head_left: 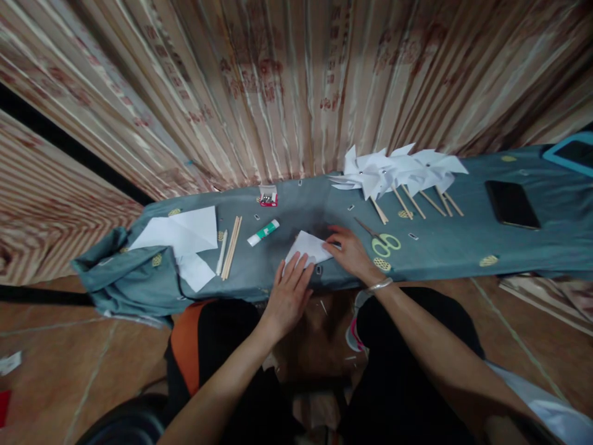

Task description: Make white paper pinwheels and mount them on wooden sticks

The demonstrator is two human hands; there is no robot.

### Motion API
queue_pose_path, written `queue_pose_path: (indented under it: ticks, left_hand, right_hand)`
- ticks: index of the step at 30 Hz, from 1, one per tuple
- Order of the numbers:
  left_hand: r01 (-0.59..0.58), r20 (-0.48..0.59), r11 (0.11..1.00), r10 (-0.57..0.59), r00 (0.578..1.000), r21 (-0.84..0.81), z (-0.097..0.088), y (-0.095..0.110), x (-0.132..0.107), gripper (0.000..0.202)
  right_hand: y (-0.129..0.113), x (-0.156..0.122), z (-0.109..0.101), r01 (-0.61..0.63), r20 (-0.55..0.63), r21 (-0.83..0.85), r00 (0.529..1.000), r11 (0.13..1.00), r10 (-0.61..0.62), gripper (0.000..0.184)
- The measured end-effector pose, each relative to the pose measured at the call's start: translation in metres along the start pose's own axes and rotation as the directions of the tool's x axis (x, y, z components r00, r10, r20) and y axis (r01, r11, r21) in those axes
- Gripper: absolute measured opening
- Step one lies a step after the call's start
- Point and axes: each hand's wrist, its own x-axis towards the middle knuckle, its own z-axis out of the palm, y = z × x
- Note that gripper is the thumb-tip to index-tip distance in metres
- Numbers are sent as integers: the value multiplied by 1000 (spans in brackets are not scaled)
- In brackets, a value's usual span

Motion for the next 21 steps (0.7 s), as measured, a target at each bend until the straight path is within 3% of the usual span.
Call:
queue_pose_path:
  ticks: [6,21]
  left_hand:
    - [18,145,999,-25,989,51,14,3,-1,65]
    - [54,164,997,-62,984,52,17,0,-2,69]
  right_hand:
    - [3,2,8,-12,-24,-55,1000,998,10,5]
    - [3,3,14,-15,-79,-104,997,994,7,6]
